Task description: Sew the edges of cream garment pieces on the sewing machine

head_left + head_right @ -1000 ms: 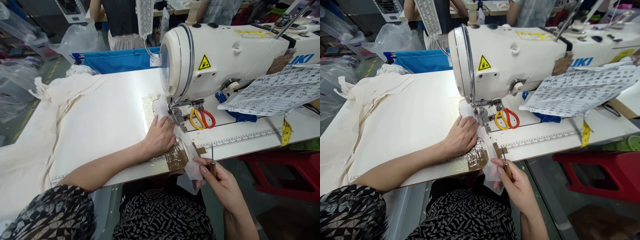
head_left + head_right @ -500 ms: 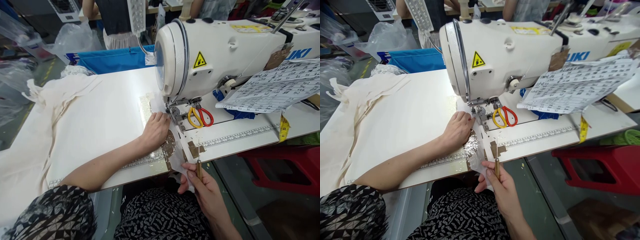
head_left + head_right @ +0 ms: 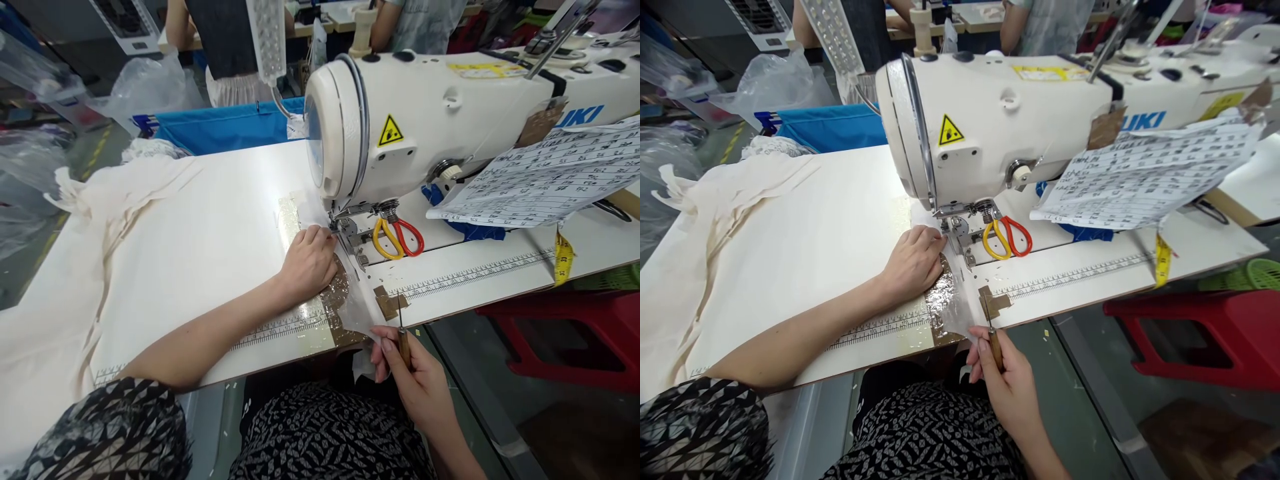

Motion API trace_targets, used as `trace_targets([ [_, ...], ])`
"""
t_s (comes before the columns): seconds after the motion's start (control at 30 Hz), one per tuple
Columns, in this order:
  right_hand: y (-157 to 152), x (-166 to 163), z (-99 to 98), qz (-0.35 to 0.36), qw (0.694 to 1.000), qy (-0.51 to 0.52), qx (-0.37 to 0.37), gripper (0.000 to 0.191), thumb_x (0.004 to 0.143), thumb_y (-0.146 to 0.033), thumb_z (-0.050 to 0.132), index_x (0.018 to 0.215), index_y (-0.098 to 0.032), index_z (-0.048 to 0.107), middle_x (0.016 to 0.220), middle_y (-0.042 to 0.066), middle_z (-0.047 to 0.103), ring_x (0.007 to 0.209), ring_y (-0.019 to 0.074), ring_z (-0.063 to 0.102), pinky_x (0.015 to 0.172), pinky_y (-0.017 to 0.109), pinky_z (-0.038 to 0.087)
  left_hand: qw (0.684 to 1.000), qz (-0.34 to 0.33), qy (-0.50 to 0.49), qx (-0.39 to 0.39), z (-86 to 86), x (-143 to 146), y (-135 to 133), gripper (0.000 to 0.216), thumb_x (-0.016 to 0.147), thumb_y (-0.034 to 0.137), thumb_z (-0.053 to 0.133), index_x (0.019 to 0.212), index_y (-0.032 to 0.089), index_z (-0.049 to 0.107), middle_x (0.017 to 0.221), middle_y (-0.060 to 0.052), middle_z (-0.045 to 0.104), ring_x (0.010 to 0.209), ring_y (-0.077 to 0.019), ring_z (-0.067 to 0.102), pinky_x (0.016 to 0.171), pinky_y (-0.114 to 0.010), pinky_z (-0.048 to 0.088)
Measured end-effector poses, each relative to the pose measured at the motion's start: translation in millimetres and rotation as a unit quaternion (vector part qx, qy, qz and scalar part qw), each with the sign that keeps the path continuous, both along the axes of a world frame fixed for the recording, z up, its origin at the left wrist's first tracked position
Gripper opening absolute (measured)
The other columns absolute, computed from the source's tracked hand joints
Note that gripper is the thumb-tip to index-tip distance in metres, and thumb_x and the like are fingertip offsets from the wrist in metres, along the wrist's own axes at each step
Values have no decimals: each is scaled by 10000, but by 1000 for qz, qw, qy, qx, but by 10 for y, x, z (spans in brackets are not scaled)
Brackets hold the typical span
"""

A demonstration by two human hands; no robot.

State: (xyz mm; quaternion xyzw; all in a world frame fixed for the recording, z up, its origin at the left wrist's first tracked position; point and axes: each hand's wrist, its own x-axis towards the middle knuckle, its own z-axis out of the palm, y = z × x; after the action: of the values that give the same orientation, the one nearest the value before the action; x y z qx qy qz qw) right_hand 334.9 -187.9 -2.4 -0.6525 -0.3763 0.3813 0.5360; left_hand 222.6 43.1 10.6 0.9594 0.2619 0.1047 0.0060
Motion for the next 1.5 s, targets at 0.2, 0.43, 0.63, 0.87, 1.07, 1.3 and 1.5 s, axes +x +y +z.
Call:
trace_targets([
  [0.2, 19, -3, -2, -1, 999, -28, 27, 273, 1026, -409, 545, 1069, -187, 698, 721, 2, 658, 481, 104, 606, 508, 226, 539, 998, -14, -43, 48, -57, -20, -15, 420, 985, 211, 378, 1284, 43, 620, 1269, -185, 619, 1198, -320, 516, 1053, -457, 432],
  [0.43, 13, 24, 12, 2, 999, -28, 27, 265, 1022, -405, 549, 1059, -192, 702, 723, 7, 672, 491, 116, 623, 501, 227, 544, 997, -56, -38, 43, -16, -47, -121, 404, 974, 215, 409, 1273, 37, 614, 1292, -184, 624, 1181, -321, 543, 1056, -459, 441],
  [0.63, 62, 42, 48, 0, 999, -35, 41, 244, 1012, -393, 561, 1033, -190, 693, 704, 1, 677, 482, 108, 618, 510, 213, 544, 997, -60, -40, 32, -38, -47, -143, 424, 976, 220, 410, 1295, 17, 602, 1312, -196, 607, 1214, -333, 523, 1089, -473, 426],
  [0.87, 12, 94, 64, 7, 996, -90, 14, 276, 1021, -411, 530, 1061, -197, 700, 741, 24, 724, 656, 151, 707, 624, 217, 572, 997, -50, -54, 7, -83, -45, -139, 441, 972, 230, 422, 1335, 26, 567, 1322, -209, 567, 1259, -354, 473, 1073, -496, 459],
  [1.07, 13, 125, 72, 9, 991, -136, -9, 347, 1039, -437, 496, 1175, -182, 689, 913, 67, 768, 843, 170, 742, 719, 215, 574, 998, -36, -57, -1, -99, -28, -90, 427, 981, 222, 432, 1335, 28, 570, 1299, -206, 561, 1247, -355, 479, 1082, -518, 472],
  [1.3, 272, 158, 292, 42, 985, -158, 55, 300, 1045, -387, 490, 1207, -212, 674, 1030, 54, 738, 923, 173, 695, 791, 252, 535, 998, -40, -47, 24, -84, 35, 62, 306, 970, 76, 434, 1209, 73, 626, 1210, -183, 595, 1138, -303, 554, 993, -431, 544],
  [1.5, 583, 13, 675, 70, 979, -140, 131, 327, 1033, -419, 464, 1108, -208, 703, 866, 26, 695, 697, 137, 596, 646, 245, 483, 996, -47, 43, 64, 100, 134, 153, 268, 905, -46, 460, 1036, 100, 641, 1046, -157, 636, 979, -286, 614, 790, -376, 578],
])
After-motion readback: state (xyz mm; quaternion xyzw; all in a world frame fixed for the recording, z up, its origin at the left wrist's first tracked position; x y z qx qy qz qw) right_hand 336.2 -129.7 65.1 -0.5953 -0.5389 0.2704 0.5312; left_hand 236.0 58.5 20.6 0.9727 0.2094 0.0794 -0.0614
